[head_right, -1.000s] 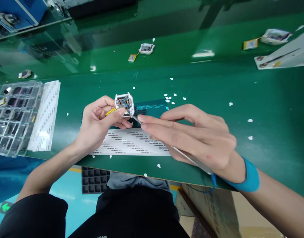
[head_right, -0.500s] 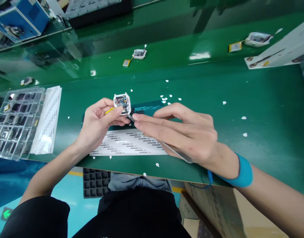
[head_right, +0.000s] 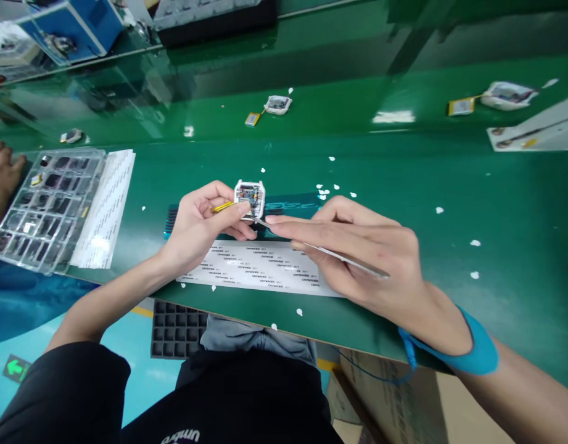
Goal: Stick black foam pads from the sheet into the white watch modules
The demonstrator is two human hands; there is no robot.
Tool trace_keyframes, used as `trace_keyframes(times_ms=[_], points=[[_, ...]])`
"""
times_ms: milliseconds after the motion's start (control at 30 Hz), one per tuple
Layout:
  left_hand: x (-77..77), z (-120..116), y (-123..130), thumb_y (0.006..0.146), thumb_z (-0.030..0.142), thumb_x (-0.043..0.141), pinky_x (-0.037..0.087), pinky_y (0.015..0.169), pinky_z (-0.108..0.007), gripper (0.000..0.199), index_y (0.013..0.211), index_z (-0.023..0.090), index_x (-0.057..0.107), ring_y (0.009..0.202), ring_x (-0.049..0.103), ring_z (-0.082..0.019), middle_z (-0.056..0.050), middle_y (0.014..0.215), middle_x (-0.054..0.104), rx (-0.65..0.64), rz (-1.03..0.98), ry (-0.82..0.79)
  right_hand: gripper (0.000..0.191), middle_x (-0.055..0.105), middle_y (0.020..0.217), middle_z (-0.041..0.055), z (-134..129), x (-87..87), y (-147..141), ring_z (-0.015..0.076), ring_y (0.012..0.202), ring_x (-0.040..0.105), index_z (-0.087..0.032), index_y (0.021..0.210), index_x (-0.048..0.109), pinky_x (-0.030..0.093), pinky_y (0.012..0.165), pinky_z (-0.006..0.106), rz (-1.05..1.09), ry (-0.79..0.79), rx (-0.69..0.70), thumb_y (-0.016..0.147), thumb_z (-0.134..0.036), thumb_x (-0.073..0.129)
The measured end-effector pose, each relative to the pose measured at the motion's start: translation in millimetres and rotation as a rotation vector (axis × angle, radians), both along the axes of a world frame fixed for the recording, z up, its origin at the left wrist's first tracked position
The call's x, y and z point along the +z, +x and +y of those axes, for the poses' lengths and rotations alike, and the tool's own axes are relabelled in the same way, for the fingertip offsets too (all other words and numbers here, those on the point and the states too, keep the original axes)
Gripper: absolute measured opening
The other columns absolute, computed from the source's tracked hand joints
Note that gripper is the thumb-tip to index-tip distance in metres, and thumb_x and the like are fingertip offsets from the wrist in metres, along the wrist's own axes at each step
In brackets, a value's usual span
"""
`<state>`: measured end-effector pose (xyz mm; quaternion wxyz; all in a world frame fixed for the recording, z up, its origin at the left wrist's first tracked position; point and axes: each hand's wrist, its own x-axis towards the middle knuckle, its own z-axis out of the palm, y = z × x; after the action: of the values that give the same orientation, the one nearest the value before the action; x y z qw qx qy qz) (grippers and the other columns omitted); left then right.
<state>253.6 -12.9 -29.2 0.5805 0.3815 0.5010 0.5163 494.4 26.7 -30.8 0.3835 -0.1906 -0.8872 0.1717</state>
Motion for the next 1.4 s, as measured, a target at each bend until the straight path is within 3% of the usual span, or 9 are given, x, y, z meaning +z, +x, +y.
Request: trace_keyframes(times_ms=[167,333,400,500,667,933,1100,1233,1400], points=[[-3.7,18,-12,0.091,0.018,0.086,0.064,0.066,-0.021,0.027,0.109,0.017,0.065,0.066,0.080,-0.013,0.000,0.079,0.078,0.140,0.001,-0.031,0.086,0.083,0.125,-0.0020,7,-1.4,3,0.0197,0.081,0.070,-0.051,0.164,0.056,0.062,0.065,0.035,0.023,0.090,-0.011,0.101,0.006,0.068],[-4.7,84,-57,0.084,0.011,0.086,0.059,0.071,-0.029,0.028,0.102,0.017,0.067,0.064,0.068,-0.015,0.002,0.072,0.071,0.289,0.504,-0.014,0.076,0.084,0.124,-0.0001,22,-5.5,3,0.0196,0.080,0.069,-0.039,0.162,0.060,0.065,0.066,0.034,0.092,0.320,-0.059,0.101,0.002,0.073],[2.1,110,-80,0.078,0.003,0.085,0.059,0.087,-0.030,0.027,0.091,0.017,0.067,0.082,0.070,-0.019,0.003,0.068,0.065,0.338,0.618,0.018,0.071,0.084,0.126,-0.0004,26,-6.1,3,0.0194,0.080,0.071,-0.038,0.158,0.062,0.066,0.065,0.034,0.076,0.384,-0.063,0.100,0.002,0.072],[16.3,134,-98,0.088,0.014,0.084,0.053,0.112,-0.038,0.018,0.092,0.017,0.067,0.118,0.067,-0.024,-0.004,0.094,0.073,0.398,0.747,0.093,0.056,0.084,0.128,-0.0002,27,-3.4,3,0.0186,0.085,0.073,-0.032,0.147,0.068,0.067,0.067,0.033,0.033,0.449,-0.042,0.102,0.002,0.069],[17.0,162,-70,0.108,0.043,0.075,0.058,0.115,-0.054,0.036,0.132,0.016,0.072,0.132,0.067,-0.030,-0.013,0.144,0.069,0.271,0.923,0.194,0.034,0.085,0.123,-0.0028,24,4.9,2,0.0178,0.087,0.072,-0.022,0.127,0.074,0.066,0.066,0.030,-0.016,0.598,-0.070,0.105,0.001,0.064],[-3.4,208,-29,0.109,0.037,0.076,0.060,0.118,-0.056,0.035,0.138,0.018,0.072,0.137,0.067,-0.030,-0.014,0.151,0.067,0.066,1.041,0.148,0.038,0.085,0.121,-0.0031,28,10.0,-2,0.0166,0.087,0.073,-0.022,0.124,0.075,0.066,0.068,0.029,-0.011,0.718,-0.086,0.106,0.004,0.054],[-3.0,192,-38,0.110,0.023,0.070,0.061,0.110,-0.041,0.008,0.111,0.014,0.069,0.115,0.075,-0.022,-0.010,0.120,0.078,0.122,0.882,0.112,0.033,0.082,0.133,0.0061,24,1.3,-1,0.0240,0.098,0.073,-0.017,0.133,0.070,0.066,0.075,0.036,0.066,0.737,-0.081,0.109,-0.001,0.054],[-6.8,139,-33,0.120,0.027,0.048,0.059,0.102,-0.028,0.014,0.111,0.020,0.055,0.099,0.078,-0.012,-0.006,0.113,0.081,0.145,0.637,0.188,0.049,0.084,0.118,0.0071,21,-7.3,0,0.0289,0.110,0.073,-0.019,0.150,0.065,0.065,0.087,0.040,0.162,0.624,-0.115,0.106,0.000,0.063],[-12.9,55,-10,0.099,0.051,0.084,0.050,0.062,-0.023,0.036,0.109,0.020,0.069,0.058,0.057,-0.008,-0.002,0.086,0.077,-0.130,0.186,0.352,0.073,0.063,0.079,-0.0018,19,-6.0,-2,0.0226,0.072,0.058,-0.034,0.176,0.042,0.056,0.071,0.036,0.149,0.479,-0.192,0.111,-0.002,0.054]])
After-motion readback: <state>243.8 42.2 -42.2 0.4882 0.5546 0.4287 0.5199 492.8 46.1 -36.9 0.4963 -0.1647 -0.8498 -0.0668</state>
